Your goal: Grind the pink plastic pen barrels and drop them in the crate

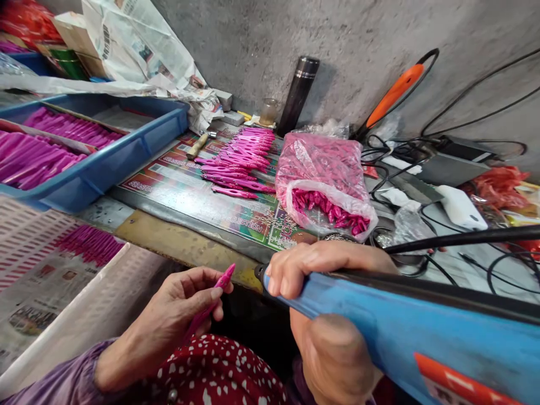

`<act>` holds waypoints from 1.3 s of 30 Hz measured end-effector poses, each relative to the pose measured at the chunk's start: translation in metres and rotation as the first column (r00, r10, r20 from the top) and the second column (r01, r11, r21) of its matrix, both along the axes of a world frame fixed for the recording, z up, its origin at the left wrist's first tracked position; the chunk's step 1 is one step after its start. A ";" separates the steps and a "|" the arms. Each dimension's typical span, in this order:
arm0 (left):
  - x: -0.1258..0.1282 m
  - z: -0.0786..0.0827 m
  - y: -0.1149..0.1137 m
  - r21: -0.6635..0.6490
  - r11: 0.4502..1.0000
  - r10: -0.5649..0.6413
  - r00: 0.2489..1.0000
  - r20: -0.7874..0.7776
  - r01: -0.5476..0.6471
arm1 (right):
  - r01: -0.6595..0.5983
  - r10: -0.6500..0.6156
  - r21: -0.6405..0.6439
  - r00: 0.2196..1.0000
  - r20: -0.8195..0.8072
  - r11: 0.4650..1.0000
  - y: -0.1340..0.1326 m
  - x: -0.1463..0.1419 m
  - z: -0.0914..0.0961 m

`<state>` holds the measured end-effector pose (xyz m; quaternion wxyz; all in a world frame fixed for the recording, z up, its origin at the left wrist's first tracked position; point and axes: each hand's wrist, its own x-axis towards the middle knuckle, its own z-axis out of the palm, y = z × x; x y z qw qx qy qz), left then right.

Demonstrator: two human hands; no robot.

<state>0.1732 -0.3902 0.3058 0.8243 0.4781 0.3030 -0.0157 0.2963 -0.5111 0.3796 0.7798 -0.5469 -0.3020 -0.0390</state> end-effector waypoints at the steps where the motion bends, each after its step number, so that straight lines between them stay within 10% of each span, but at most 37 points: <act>1: -0.001 -0.001 -0.001 -0.034 0.999 0.024 1.000 0.001 -0.024 | -0.004 0.004 0.001 1.000 -0.001 1.000 0.000 -0.001 0.000; 11: 0.007 -0.002 -0.006 -0.290 0.947 0.139 0.990 -0.023 -0.140 | -0.038 0.040 -0.038 0.998 0.052 0.999 0.005 -0.008 0.000; 39: 0.016 -0.009 -0.018 -0.189 0.953 0.230 0.971 -0.060 -0.237 | -0.151 0.149 -0.097 0.988 -0.025 0.984 0.005 -0.015 -0.010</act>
